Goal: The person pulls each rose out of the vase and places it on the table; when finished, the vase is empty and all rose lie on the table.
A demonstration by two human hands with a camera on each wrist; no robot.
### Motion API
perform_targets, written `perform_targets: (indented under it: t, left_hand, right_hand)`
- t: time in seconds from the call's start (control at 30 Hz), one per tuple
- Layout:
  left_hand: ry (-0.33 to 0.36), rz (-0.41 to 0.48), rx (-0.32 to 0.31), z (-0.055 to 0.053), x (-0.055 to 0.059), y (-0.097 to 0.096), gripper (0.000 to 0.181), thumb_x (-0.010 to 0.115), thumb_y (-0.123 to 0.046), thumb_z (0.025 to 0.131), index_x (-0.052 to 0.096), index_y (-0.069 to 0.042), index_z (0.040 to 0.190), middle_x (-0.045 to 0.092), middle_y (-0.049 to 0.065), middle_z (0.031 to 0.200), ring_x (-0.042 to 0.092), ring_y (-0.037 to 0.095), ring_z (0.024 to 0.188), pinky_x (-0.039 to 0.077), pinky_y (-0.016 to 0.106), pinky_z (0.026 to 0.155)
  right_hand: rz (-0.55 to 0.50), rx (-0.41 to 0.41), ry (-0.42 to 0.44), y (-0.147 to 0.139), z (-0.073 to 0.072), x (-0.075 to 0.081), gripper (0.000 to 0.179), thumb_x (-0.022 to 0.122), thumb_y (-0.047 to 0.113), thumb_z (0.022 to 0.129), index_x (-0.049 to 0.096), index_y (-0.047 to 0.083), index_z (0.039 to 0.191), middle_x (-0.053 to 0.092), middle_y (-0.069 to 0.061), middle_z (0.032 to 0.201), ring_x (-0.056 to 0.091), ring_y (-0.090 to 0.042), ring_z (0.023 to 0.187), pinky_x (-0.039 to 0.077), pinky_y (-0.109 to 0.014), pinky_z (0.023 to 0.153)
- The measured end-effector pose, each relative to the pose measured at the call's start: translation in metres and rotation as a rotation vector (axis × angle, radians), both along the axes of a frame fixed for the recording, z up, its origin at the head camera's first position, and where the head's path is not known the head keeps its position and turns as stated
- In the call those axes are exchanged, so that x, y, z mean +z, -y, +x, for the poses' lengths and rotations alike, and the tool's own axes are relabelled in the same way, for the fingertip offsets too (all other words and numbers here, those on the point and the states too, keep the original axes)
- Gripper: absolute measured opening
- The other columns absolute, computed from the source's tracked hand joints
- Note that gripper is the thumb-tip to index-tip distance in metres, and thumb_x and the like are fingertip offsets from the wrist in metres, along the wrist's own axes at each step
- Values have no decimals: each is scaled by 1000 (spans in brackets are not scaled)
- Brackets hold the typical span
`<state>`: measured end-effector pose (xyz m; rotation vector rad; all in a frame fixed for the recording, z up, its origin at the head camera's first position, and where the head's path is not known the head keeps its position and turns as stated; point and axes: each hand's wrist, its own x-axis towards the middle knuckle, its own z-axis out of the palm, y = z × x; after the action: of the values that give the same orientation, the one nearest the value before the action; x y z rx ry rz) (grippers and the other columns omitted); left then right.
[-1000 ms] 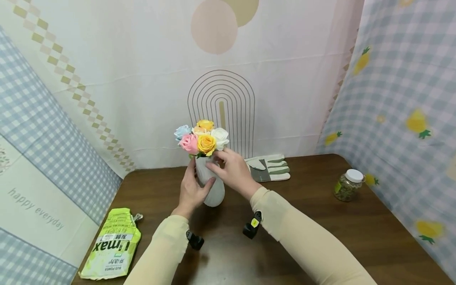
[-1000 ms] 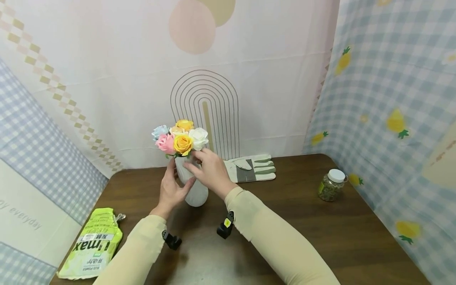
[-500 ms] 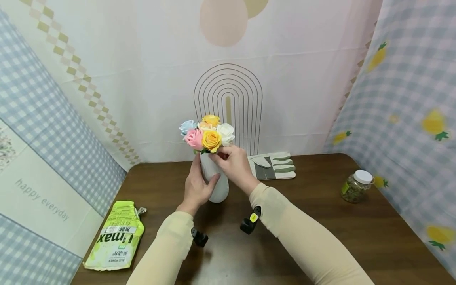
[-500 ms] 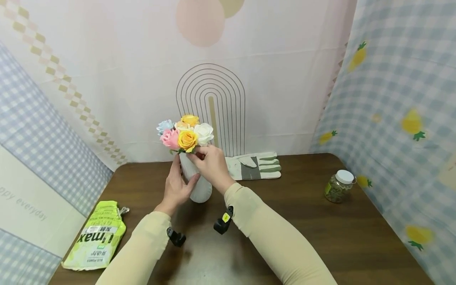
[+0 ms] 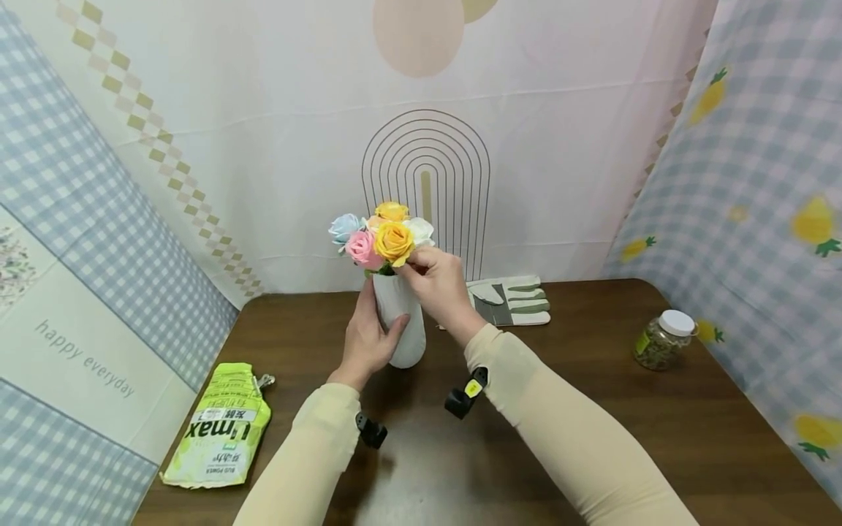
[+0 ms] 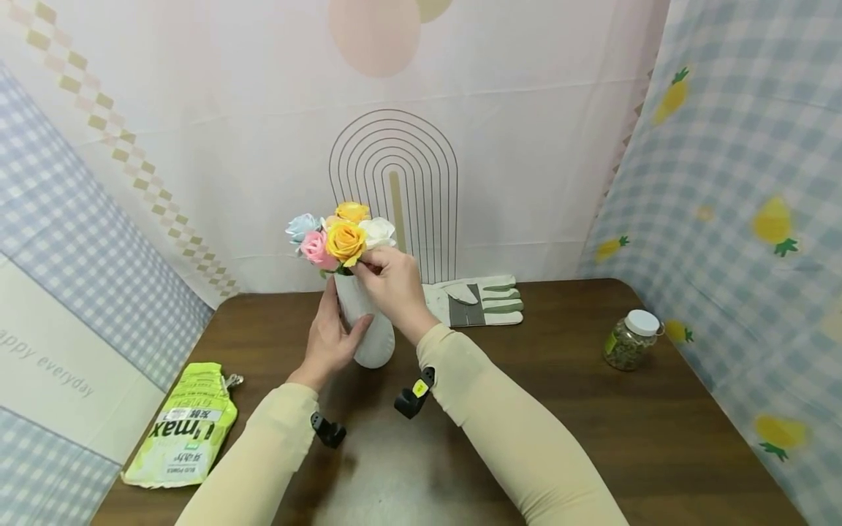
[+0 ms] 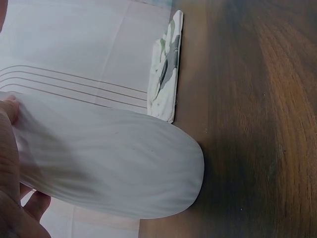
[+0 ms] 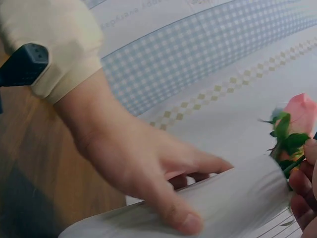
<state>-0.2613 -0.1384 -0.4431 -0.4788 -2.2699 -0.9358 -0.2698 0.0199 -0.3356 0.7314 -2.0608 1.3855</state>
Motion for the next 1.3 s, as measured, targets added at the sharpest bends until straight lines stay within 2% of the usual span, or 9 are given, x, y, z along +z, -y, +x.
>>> perform_targets:
  t: [0.17,0.37,0.5,0.6,0.83,1.0,1.17,1.3]
  left_hand:
    - [3,10,-2,1,2,-1,92,71,-37,83,16,-13,153,41,12,143,49,26,123,44,47,99]
    - [20,3,-9,2,2,-2,93,70,-37,84,15,-11,153,39,13,144,46,26,126,42,47,101]
    - [29,5,-16,2,1,-2,92,70,-38,85,14,-11,153,39,13,143,46,26,126,41,46,102]
    - [27,5,-14,2,1,0,92,69,-37,85,15,-9,153,40,14,142,46,27,125,41,47,101]
    - [66,-5,5,2,1,1,90,68,-40,87,14,-10,153,39,14,144,46,29,126,41,49,102]
    - [85,-9,6,2,2,1,89,65,-41,88,14,-9,153,35,14,147,42,28,130,38,47,104]
    - [67,-17,8,2,1,1,89,66,-39,87,15,-6,152,34,15,149,41,29,131,38,47,105]
    - [64,-4,-2,2,2,1,88,67,-38,87,15,-10,152,35,14,147,42,28,130,39,48,104]
  right_hand:
    - [-39,-12,7,-7,2,7,9,74,14,85,78,6,87,72,-2,80,61,-9,66,51,-25,58]
    - [-93,-11,68,-14,2,8,13,74,16,85,78,5,92,70,-6,70,53,-10,51,43,-23,46]
    - [-254,72,135,-16,1,14,16,71,11,87,75,-2,95,71,-17,78,66,-24,64,54,-25,58]
    - [-372,116,151,-19,1,22,20,70,12,88,73,-6,97,70,-22,83,68,-33,75,58,-32,67]
    - [-537,135,116,-37,1,33,25,72,13,87,71,-9,97,71,-12,79,67,-15,71,57,-29,66]
    - [-669,160,133,-53,-2,38,21,73,11,85,72,-7,96,70,-5,76,67,-14,67,56,-25,62]
    - [-751,141,172,-71,-1,40,18,74,9,83,74,-4,96,70,-8,76,68,-16,66,56,-25,61]
    - [-804,119,196,-86,-2,42,21,75,10,83,73,-6,96,71,-10,78,69,-17,67,56,-25,62]
